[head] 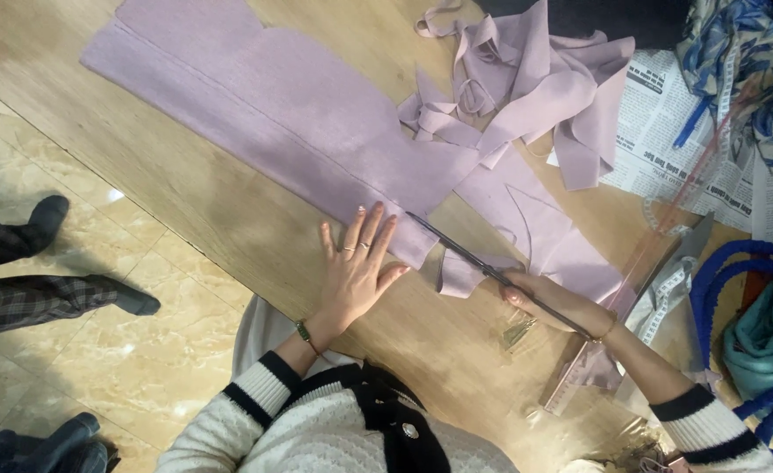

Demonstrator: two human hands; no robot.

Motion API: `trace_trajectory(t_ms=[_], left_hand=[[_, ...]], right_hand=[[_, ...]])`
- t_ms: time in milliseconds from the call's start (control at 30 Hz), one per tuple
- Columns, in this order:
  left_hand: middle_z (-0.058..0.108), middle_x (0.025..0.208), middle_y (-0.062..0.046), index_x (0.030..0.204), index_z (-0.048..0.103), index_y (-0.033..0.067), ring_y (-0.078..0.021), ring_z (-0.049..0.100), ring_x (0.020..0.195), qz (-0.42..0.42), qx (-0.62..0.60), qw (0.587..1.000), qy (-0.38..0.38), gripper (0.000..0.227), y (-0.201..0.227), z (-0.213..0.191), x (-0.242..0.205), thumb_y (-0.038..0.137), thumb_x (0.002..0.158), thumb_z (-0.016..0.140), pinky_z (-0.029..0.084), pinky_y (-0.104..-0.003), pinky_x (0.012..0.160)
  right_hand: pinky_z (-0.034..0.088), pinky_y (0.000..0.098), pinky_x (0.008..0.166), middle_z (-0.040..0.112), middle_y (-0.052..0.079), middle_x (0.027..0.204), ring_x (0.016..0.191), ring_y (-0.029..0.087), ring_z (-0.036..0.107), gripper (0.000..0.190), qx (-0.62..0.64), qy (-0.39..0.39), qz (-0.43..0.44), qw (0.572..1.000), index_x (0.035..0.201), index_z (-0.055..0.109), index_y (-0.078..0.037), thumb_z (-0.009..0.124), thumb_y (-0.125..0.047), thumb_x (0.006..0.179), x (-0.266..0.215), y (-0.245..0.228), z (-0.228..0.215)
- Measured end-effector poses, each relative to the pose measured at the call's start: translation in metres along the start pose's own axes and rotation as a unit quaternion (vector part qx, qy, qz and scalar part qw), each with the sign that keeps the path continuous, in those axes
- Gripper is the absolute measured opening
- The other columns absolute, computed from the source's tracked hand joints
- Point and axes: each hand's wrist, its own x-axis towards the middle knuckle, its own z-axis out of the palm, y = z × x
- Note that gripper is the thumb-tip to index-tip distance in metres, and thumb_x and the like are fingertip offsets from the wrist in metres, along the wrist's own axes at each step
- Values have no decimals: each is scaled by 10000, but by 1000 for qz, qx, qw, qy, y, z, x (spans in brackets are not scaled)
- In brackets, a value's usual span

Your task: The person measures and marks a piece of light purple fabric using a ruler and a blue pen. They then use a pair of scissors to cut the fabric along the marked lines, separating it into smaller pieces on a wooden table.

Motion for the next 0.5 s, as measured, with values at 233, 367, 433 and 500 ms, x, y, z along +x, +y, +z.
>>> trace_trajectory(t_ms=[233,367,433,500], left_hand=[[160,1729,7,1598,356,261,-254,-19,1581,-56,-4,998,-26,794,-46,-8,13,761,985,284,-127,-707,1145],[300,1696,-35,1558,471,262,-285,60,1584,-30,38,998,26,818,-73,-15,20,806,964,326,-94,-740,1127],[366,1664,-68,1529,505,242,-309,142,1572,-14,25,999,43,774,-79,-24,24,750,951,431,-8,-779,1116],[376,1659,-63,1523,514,248,-306,158,1569,-13,26,998,49,780,-79,-23,25,759,939,435,12,-779,1117]], right_hand=[[542,372,767,688,102,866,824,236,639,385,-2,-4,-46,999,1094,652,-128,525,-475,986,21,-24,-4],[538,391,762,678,86,868,826,231,635,392,35,-7,-55,998,1039,653,-134,501,-490,977,13,-79,-3],[537,427,807,707,146,927,893,278,645,428,17,-7,-52,998,1075,660,-106,466,-481,1000,15,-85,-3],[548,426,805,721,148,929,882,284,668,422,14,-1,-43,999,1077,668,-118,467,-482,1003,17,-87,-1]])
